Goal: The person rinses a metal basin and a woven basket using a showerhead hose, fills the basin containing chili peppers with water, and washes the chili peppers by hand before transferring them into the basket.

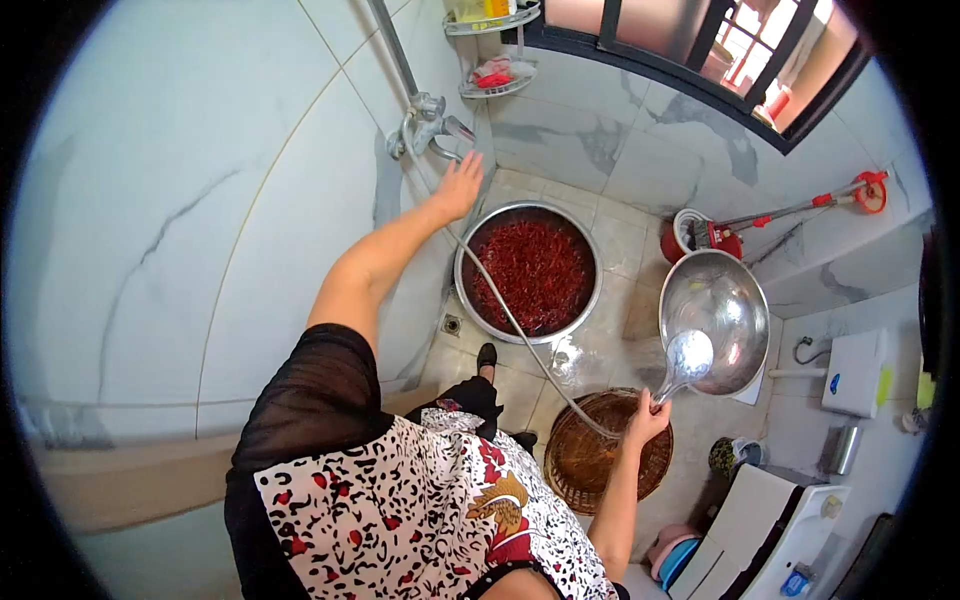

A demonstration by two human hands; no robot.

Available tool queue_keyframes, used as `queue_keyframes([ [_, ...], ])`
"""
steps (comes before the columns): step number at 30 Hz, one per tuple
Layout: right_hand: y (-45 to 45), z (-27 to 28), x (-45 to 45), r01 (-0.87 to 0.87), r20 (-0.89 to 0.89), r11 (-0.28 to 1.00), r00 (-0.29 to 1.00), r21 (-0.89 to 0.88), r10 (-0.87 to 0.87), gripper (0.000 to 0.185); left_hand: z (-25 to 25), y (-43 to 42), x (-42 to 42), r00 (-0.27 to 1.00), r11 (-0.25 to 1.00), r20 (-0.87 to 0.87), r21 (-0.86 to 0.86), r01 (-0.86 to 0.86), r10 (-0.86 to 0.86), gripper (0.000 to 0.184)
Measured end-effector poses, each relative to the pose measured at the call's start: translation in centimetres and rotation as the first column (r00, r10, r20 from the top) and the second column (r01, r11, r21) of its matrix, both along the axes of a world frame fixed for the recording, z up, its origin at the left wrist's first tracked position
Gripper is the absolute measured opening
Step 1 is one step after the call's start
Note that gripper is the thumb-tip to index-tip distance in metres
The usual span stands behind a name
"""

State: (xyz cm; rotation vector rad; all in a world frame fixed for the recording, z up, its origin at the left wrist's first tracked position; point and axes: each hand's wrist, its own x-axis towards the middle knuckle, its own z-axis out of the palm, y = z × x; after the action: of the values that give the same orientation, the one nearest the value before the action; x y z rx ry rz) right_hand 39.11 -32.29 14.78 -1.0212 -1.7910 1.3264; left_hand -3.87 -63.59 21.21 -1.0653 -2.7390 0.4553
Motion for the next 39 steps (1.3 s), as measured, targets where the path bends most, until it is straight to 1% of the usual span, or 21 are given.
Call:
queue_keyframes([
  [3, -0.3, 3.3, -5.8, 0.006, -0.055, 0.999, 0.998, 0.045, -0.003, 0.031, -0.1, -0.1, -4.4, 1.0, 1.0, -0.009, -0.007, 0.023, -0.023, 0.058],
  [5, 0.5, 3.4, -8.8, -0.002, -0.095, 0.999, 0.995, 0.035, 0.005, 0.031, -0.3, 0.0, -6.8, 1.0, 0.992, 0.006, -0.129, 0.0, 0.001, 0.061],
  [6, 0.6, 3.8, -10.5, -0.016, -0.134, 1.0, 0.991, 0.02, 0.018, 0.031, -0.5, -0.2, -7.8, 1.0, 0.992, 0.009, -0.123, -0.003, 0.004, 0.061],
  [8, 1.0, 4.8, -13.1, -0.027, -0.128, 0.999, 0.992, -0.027, 0.024, 0.029, -1.0, -0.9, -9.1, 0.998, 0.983, 0.032, -0.179, -0.047, 0.054, 0.062],
  [10, 2.3, 5.3, -15.7, -0.078, -0.03, 0.989, 0.996, 0.123, 0.082, 0.017, -2.2, -1.6, -10.0, 0.999, 0.985, 0.021, -0.172, -0.025, 0.029, 0.061],
  [12, 4.2, 5.1, -18.5, -0.116, -0.068, 0.987, 0.99, 0.11, 0.124, 0.013, -2.6, -2.0, -10.5, 1.0, 0.986, 0.005, -0.166, -0.008, 0.009, 0.06],
  [14, 5.3, 6.8, -21.7, -0.136, -0.003, 0.955, 0.99, 0.262, 0.142, 0.023, -2.5, -2.0, -10.2, 0.998, 0.964, -0.055, -0.266, -0.014, -0.001, 0.06],
  [16, 6.2, 8.2, -24.3, -0.139, 0.068, 0.966, 0.99, 0.217, 0.127, 0.024, -2.3, -2.1, -10.3, 0.998, 0.939, -0.057, -0.343, -0.018, -0.001, 0.059],
  [17, 8.0, 7.6, -25.5, -0.188, 0.186, 0.945, 0.972, 0.268, 0.141, 0.025, -2.3, -2.2, -10.2, 0.998, 0.909, -0.055, -0.416, -0.011, -0.013, 0.058],
  [19, 9.8, 8.1, -27.7, -0.296, 0.35, 0.898, 0.92, 0.326, 0.176, 0.024, -3.0, -2.1, -10.2, 0.996, 0.894, -0.094, -0.445, -0.05, 0.009, 0.056],
  [22, 11.3, 8.2, -30.6, -0.302, 0.373, 0.877, 0.914, 0.373, 0.156, 0.027, -4.8, -1.7, -10.2, 0.987, 0.894, -0.146, -0.432, -0.118, 0.06, 0.053],
  [23, 12.1, 7.6, -31.6, -0.303, 0.215, 0.836, 0.95, 0.457, 0.227, 0.031, -5.0, -1.5, -10.5, 0.984, 0.902, -0.157, -0.408, -0.138, 0.08, 0.052],
  [25, 12.4, 9.6, -33.6, -0.341, 0.188, 0.843, 0.939, 0.416, 0.288, 0.027, -4.1, -0.2, -10.0, 0.977, 0.849, -0.138, -0.486, -0.209, 0.162, 0.052],
  [26, 12.4, 10.7, -34.7, -0.357, 0.161, 0.83, 0.934, 0.428, 0.319, 0.025, -7.0, -0.2, -11.2, 0.962, 0.89, -0.17, -0.373, -0.262, 0.211, 0.052],
  [27, 12.1, 12.2, -36.0, -0.371, 0.094, 0.851, 0.927, 0.371, 0.363, 0.023, -3.8, 0.7, -10.0, 0.975, 0.898, -0.048, -0.382, -0.22, 0.218, 0.052],
  [30, 12.0, 15.2, -40.6, -0.423, -0.035, 0.864, 0.893, 0.274, 0.449, 0.022, -1.4, 2.1, -7.9, 0.971, 0.964, 0.116, -0.189, -0.186, 0.21, 0.053],
  [32, 12.1, 16.2, -43.6, -0.559, -0.186, 0.792, 0.775, 0.245, 0.604, 0.024, -0.6, 2.9, -6.2, 0.942, 0.977, 0.259, -0.05, -0.208, 0.214, 0.059],
  [33, 11.2, 17.9, -44.4, -0.593, -0.174, 0.771, 0.755, 0.232, 0.633, 0.023, -1.0, 3.0, -5.2, 0.952, 0.981, 0.251, 0.046, -0.19, 0.172, 0.064],
  [36, 9.9, 20.6, -46.7, -0.673, -0.115, 0.695, 0.693, 0.252, 0.712, 0.018, 3.0, 3.1, -1.1, 0.92, 0.979, 0.357, 0.063, -0.194, 0.159, 0.07],
  [38, 9.1, 22.4, -48.5, -0.684, -0.108, 0.656, 0.662, 0.32, 0.742, 0.012, 1.8, 1.8, -0.1, 0.923, 0.969, 0.353, 0.132, -0.21, 0.152, 0.071],
  [39, 8.4, 23.2, -49.5, -0.735, -0.149, 0.601, 0.587, 0.314, 0.795, 0.01, 1.5, 1.3, 0.6, 0.912, 0.955, 0.376, 0.17, -0.244, 0.166, 0.07],
])
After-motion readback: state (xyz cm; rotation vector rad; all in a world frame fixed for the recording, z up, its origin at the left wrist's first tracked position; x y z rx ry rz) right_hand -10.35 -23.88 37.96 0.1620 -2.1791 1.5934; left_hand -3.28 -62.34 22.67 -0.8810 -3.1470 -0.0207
